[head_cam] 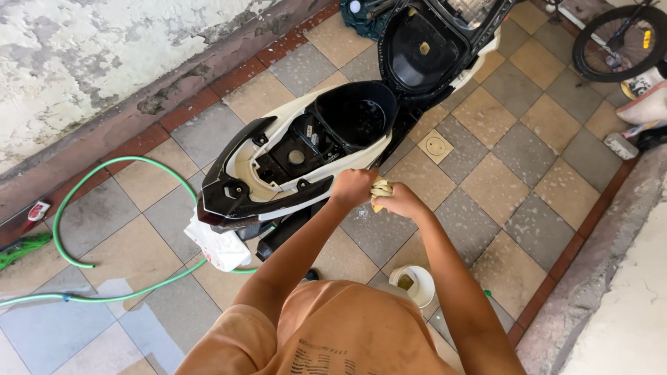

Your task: Cleaning the interior compartment and body of a motor scooter using a cloth and soapy water.

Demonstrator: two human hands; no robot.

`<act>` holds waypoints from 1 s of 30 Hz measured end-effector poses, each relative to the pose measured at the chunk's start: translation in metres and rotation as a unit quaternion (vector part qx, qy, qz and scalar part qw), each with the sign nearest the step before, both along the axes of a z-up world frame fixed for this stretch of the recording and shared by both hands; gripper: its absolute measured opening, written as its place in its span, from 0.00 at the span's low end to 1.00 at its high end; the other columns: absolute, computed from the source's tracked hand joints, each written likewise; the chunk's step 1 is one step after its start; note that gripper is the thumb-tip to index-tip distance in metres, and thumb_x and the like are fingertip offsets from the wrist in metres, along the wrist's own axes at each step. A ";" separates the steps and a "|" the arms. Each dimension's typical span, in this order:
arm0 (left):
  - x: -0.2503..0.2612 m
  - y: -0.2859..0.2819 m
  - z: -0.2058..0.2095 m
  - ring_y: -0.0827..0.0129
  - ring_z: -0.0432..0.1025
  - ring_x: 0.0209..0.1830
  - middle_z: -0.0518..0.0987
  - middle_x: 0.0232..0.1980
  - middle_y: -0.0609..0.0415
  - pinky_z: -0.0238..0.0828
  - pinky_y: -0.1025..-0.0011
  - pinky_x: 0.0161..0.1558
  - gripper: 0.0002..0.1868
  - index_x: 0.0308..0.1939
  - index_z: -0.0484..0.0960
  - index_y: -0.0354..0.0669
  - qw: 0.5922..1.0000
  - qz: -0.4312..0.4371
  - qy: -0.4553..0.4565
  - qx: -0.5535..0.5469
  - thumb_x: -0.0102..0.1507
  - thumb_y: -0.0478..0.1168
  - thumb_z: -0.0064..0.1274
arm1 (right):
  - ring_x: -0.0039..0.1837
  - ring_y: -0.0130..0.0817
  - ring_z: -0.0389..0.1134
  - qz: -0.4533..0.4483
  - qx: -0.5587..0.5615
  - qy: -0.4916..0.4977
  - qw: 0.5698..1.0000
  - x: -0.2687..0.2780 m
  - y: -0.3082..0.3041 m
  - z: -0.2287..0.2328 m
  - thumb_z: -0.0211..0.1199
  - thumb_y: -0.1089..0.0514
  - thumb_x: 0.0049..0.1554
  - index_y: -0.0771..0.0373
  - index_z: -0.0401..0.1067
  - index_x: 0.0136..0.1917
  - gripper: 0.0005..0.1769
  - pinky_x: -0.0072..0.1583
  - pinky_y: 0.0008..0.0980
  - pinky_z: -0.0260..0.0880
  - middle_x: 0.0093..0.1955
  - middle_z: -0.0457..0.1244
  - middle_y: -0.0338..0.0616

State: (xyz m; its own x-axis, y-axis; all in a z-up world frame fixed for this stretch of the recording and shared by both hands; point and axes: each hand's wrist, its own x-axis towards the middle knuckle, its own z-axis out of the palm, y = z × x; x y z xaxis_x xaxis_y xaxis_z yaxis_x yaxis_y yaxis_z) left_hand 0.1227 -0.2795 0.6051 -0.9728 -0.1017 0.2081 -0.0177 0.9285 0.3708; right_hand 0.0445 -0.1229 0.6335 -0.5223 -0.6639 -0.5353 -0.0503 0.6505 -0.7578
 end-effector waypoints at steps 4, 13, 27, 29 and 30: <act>-0.015 0.007 -0.002 0.53 0.81 0.37 0.85 0.38 0.46 0.79 0.59 0.39 0.15 0.42 0.83 0.44 0.986 0.080 -0.131 0.067 0.55 0.47 0.62 | 0.54 0.43 0.70 0.059 0.020 0.268 0.961 0.007 0.018 0.010 0.72 0.53 0.51 0.65 0.70 0.54 0.22 0.56 0.44 0.71 0.55 0.67 0.53; -0.065 0.035 -0.032 0.37 0.77 0.40 0.82 0.38 0.31 0.73 0.52 0.38 0.19 0.35 0.82 0.33 0.928 0.001 -0.256 0.272 0.57 0.48 0.63 | 0.72 0.56 0.62 0.142 -0.237 0.734 0.621 -0.038 0.045 -0.014 0.69 0.54 0.48 0.53 0.60 0.72 0.40 0.69 0.62 0.63 0.72 0.58 0.55; -0.098 0.067 -0.028 0.56 0.81 0.33 0.85 0.33 0.51 0.76 0.60 0.33 0.06 0.29 0.86 0.48 0.985 0.098 -0.050 -0.134 0.58 0.41 0.55 | 0.41 0.53 0.72 0.208 -0.026 0.445 0.871 -0.094 0.030 0.023 0.71 0.54 0.46 0.59 0.77 0.40 0.10 0.43 0.48 0.72 0.37 0.70 0.52; -0.090 0.068 -0.023 0.56 0.81 0.30 0.84 0.30 0.51 0.75 0.61 0.30 0.07 0.30 0.84 0.46 0.982 0.099 -0.018 -0.159 0.58 0.42 0.54 | 0.39 0.46 0.72 0.224 -0.022 0.343 0.912 -0.119 0.024 -0.007 0.70 0.57 0.44 0.62 0.75 0.36 0.08 0.42 0.46 0.72 0.33 0.69 0.51; -0.086 0.067 -0.020 0.56 0.80 0.27 0.83 0.27 0.52 0.74 0.62 0.27 0.07 0.31 0.83 0.45 0.978 0.094 0.017 -0.186 0.59 0.43 0.53 | 0.36 0.39 0.73 0.232 -0.015 0.238 0.943 -0.131 0.019 -0.022 0.68 0.60 0.43 0.65 0.73 0.31 0.07 0.41 0.43 0.71 0.29 0.68 0.49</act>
